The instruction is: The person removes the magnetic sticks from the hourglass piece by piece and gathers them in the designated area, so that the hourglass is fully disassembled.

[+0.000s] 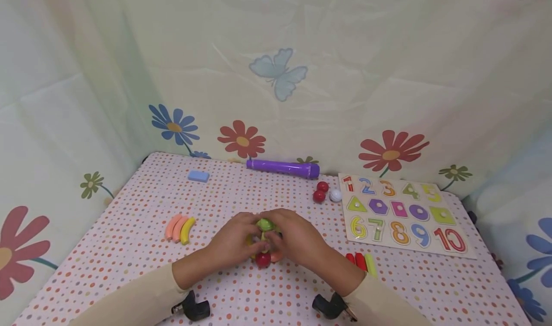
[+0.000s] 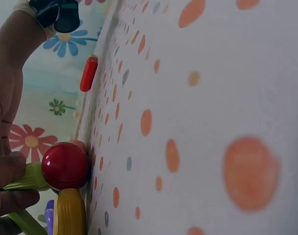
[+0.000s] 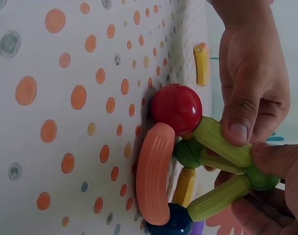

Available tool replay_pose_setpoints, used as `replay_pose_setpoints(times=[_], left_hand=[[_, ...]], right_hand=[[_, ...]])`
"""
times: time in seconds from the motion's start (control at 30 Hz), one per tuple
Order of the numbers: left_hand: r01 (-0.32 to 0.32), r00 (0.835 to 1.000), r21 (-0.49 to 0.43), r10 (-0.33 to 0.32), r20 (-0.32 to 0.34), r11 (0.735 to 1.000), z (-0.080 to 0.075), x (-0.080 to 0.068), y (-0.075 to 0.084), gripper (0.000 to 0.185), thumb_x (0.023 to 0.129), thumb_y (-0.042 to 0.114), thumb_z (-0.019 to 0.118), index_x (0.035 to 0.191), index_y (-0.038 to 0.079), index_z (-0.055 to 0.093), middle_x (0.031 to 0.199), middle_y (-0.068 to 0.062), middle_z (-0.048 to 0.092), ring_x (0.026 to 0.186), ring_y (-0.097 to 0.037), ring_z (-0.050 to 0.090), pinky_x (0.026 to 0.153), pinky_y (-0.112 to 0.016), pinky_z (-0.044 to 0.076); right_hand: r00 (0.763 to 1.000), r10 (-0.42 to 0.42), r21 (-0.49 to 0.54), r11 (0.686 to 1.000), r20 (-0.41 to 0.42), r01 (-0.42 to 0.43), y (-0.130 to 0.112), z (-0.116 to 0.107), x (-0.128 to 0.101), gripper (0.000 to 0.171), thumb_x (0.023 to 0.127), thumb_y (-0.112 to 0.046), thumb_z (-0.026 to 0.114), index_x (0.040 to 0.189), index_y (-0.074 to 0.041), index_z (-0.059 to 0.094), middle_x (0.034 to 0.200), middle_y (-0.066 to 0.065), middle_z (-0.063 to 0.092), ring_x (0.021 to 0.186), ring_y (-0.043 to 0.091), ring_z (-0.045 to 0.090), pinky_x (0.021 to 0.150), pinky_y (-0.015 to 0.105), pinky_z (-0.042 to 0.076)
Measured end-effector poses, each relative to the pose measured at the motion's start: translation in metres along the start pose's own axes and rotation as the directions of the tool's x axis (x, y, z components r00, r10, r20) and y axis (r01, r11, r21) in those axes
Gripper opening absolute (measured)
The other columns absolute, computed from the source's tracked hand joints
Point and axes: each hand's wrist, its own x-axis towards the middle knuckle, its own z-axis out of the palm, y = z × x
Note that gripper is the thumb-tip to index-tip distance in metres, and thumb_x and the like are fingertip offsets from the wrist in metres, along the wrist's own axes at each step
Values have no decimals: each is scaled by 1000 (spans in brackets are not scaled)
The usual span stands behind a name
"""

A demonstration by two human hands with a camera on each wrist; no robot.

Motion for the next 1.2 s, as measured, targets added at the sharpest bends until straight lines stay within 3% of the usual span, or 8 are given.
replay_pose_setpoints(times=[0.53, 0.83, 1.2], left_hand=[[91, 995, -36, -90, 31, 995, 1, 1, 3, 23, 91, 38, 79, 77, 20, 75, 128, 0, 68, 124, -20, 55, 105, -40, 46], [132, 989, -31, -130, 64, 991, 0, 0, 4, 21, 91, 39, 79, 85, 18, 78, 139, 0, 63, 133, -24, 51, 110, -46, 42], [131, 991, -69, -128, 38, 989, 0, 0, 5, 22, 89, 34, 82, 76, 19, 72, 137, -5, 64, 130, -23, 53, 110, -44, 43]], right_hand=[[1000, 1, 12, 1000, 2, -1, -3, 1, -1, 39, 94, -13, 76, 132, -16, 67, 126, -1, 68, 120, 22, 63, 98, 44, 53], [999, 35, 27, 999, 25, -35, -5, -1, -3, 43, 92, -7, 77, 133, -8, 65, 132, 7, 65, 123, 26, 61, 100, 44, 52], [998, 63, 72, 995, 4, -63, -2, -4, -2, 45, 97, -11, 72, 139, -4, 59, 131, 11, 65, 114, 25, 65, 92, 40, 56]])
